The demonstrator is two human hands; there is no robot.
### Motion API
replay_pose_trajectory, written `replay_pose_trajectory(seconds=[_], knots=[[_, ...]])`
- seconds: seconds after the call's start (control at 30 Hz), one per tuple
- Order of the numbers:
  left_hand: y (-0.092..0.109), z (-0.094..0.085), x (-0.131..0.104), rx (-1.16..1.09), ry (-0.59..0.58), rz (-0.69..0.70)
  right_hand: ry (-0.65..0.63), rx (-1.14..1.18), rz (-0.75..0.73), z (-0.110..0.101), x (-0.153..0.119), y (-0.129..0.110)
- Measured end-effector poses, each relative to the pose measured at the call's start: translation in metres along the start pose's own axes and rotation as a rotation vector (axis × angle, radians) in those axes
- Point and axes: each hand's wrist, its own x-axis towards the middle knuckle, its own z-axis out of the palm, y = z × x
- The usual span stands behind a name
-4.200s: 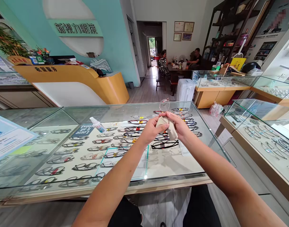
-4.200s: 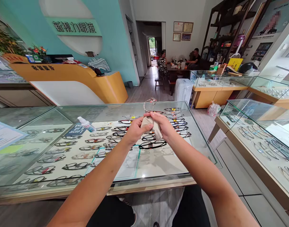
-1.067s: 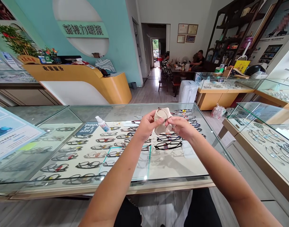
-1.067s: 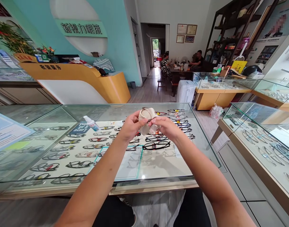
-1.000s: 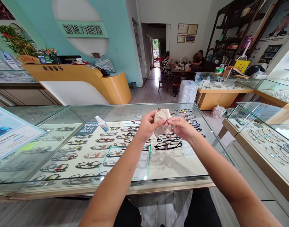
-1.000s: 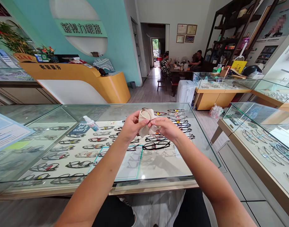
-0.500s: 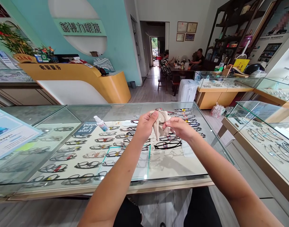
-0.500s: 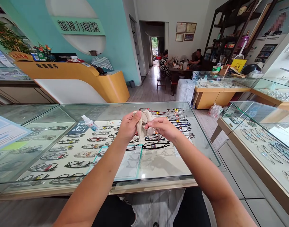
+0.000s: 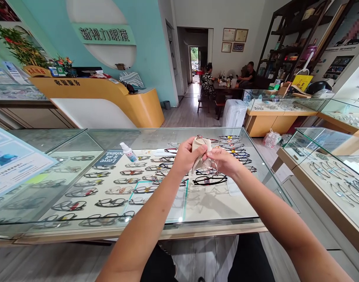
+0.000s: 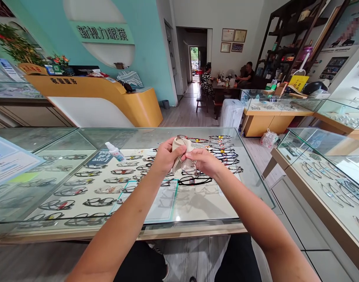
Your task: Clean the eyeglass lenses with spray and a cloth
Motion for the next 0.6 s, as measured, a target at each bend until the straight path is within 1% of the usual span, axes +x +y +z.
replay_pose_trajectory(seconds=[0.1, 0.17, 0.23, 0.33, 0.4, 0.47, 0.6], knots=[[-0.002, 0.001, -0.001, 0.052, 0.079, 0.046, -0.001, -0.011, -0.015, 0.003, 0.001, 0.003], [-0.002, 0.000, 0.000, 0.074, 0.093, 0.072, 0.006, -0.037, -0.029, 0.001, 0.000, 0.001], [0.000, -0.004, 0.002, 0.074, 0.053, 0.065, 0.014, -0.066, -0.037, -0.006, 0.000, -0.004], [0.003, -0.008, 0.004, 0.030, -0.065, 0.007, 0.030, -0.087, -0.051, -0.018, -0.002, -0.012], [0.005, -0.009, 0.005, 0.004, -0.112, -0.014, 0.042, -0.071, -0.058, -0.022, -0.002, -0.014], [0.006, -0.008, 0.004, -0.005, -0.115, -0.008, 0.041, -0.035, -0.048, -0.021, 0.000, -0.011], [0.006, -0.003, 0.002, 0.007, -0.080, -0.003, -0.010, 0.078, 0.001, -0.011, 0.004, 0.003]])
